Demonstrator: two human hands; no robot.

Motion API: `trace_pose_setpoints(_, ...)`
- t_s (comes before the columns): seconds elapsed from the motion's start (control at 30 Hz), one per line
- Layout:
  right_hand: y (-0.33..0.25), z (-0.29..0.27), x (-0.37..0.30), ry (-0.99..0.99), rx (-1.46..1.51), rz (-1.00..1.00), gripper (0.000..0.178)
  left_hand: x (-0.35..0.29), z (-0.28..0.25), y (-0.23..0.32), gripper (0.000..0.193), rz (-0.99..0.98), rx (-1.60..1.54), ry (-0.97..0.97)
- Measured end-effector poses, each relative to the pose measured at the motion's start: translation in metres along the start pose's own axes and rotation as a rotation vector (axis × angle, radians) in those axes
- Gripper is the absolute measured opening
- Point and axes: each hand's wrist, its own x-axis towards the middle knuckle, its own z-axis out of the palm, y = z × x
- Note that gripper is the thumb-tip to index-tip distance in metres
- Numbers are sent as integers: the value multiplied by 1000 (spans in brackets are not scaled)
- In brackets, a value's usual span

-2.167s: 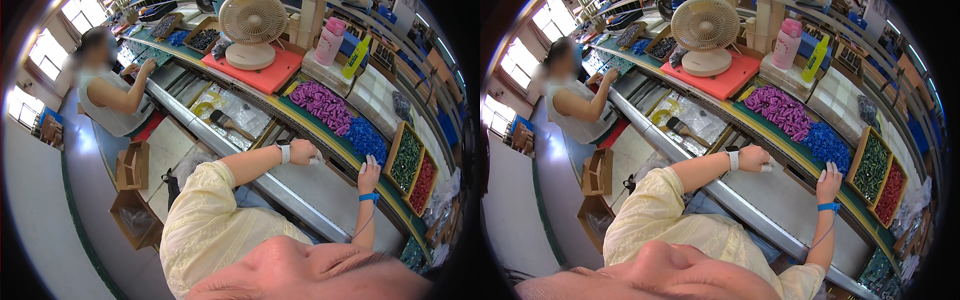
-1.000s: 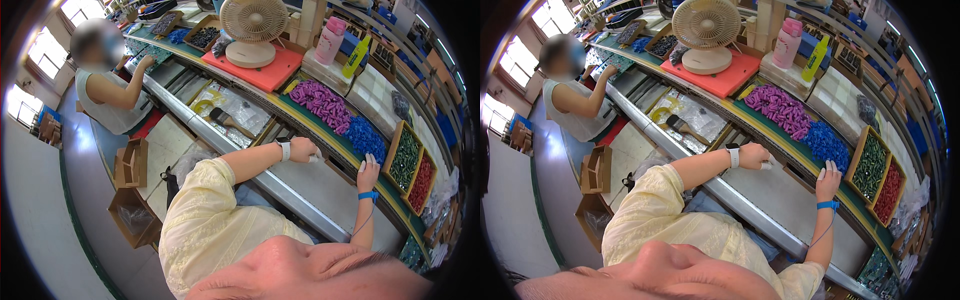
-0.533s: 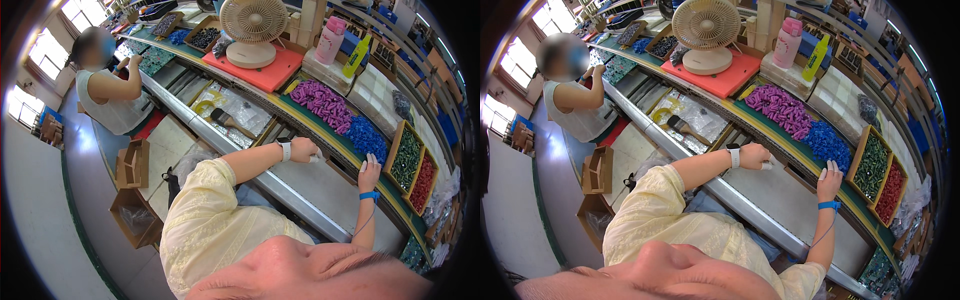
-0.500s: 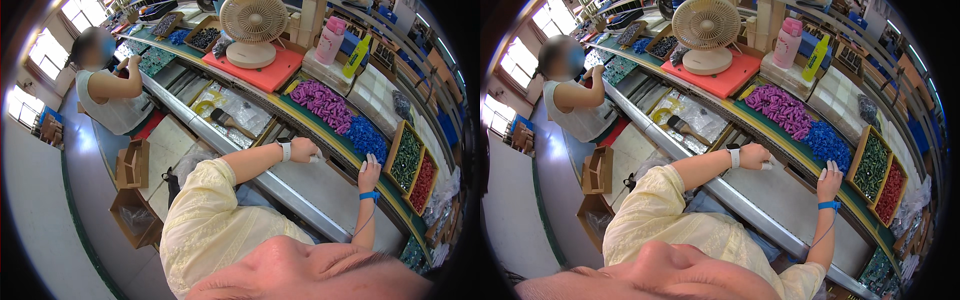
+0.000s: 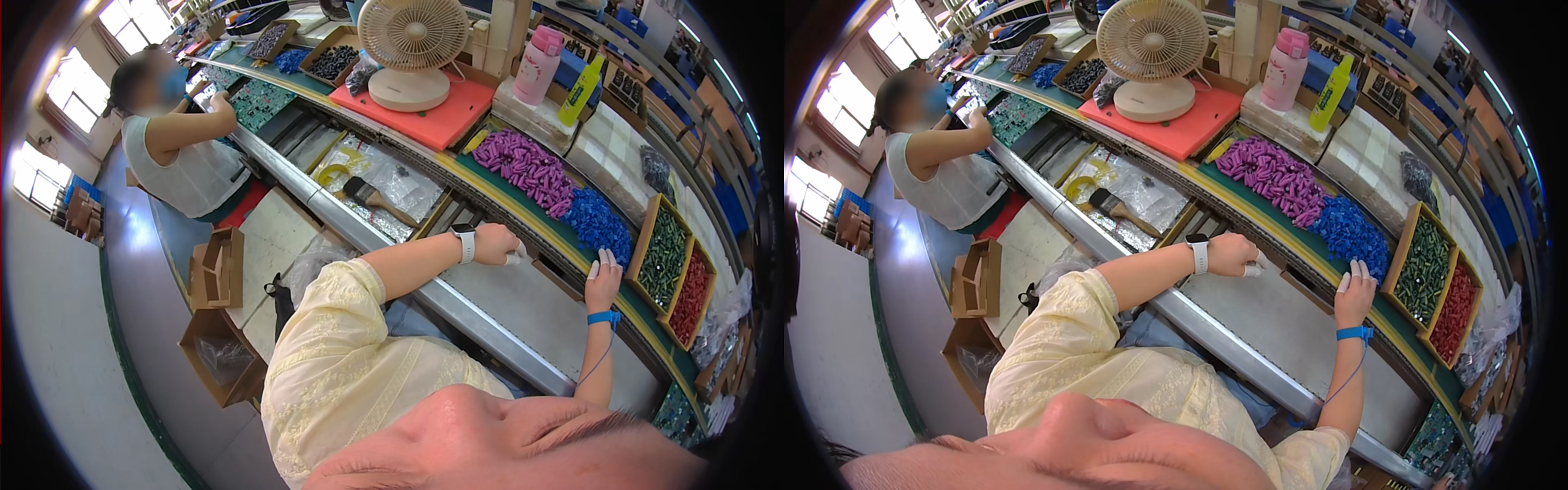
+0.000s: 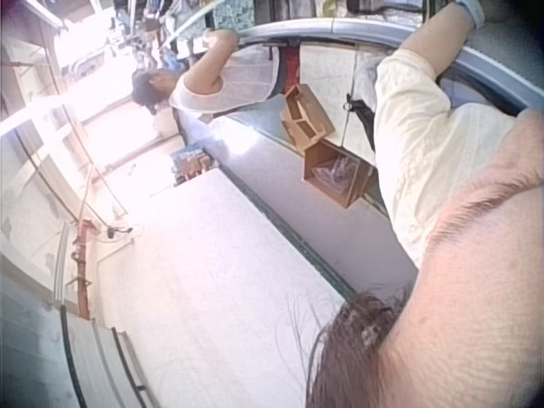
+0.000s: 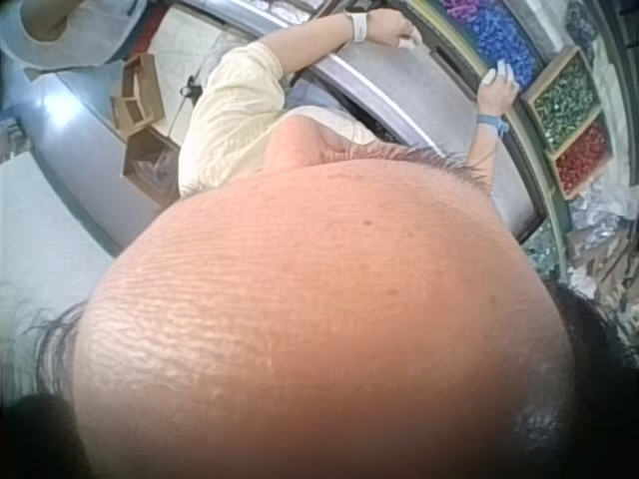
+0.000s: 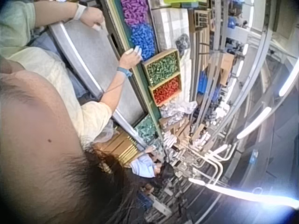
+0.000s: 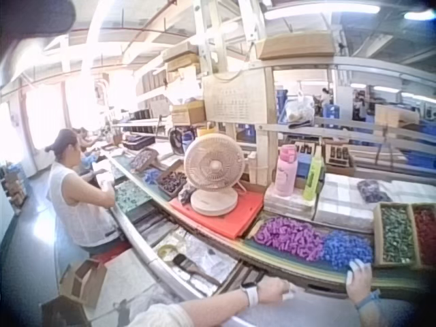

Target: The recorder manually places small electronic components onto a green printed circuit board (PCB) on a production line.

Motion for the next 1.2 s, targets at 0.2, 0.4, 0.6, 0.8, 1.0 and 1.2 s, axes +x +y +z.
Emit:
trace_pose_setpoints(0.2, 0, -1, 1, 4, -5, -16, 26, 1, 0, 0, 25, -19, 20, -7)
trace_pose_setpoints(0.4, -1, -1, 0, 5, -8, -8, 26, -1, -1, 3, 25, -18, 41, -15)
trace_pose_setpoints(0.6, -2, 2, 1, -5, 4, -6, 26, -22, -21, 26, 21, 67, -362, 99)
trace_pose_setpoints(0.8, -1, -3, -2, -2, 23, 6, 26, -117, -36, 34, 29, -347, -1276, 64)
trace_pose_setpoints(1.0, 2, 1, 0, 16, 18, -22, 26, -172, -17, 11, 37, -323, -1869, 150)
trace_pose_setpoints(1.2, -1, 0, 1, -14, 23, 23, 26, -188, -42, -9, 37, -355, -1641, 354)
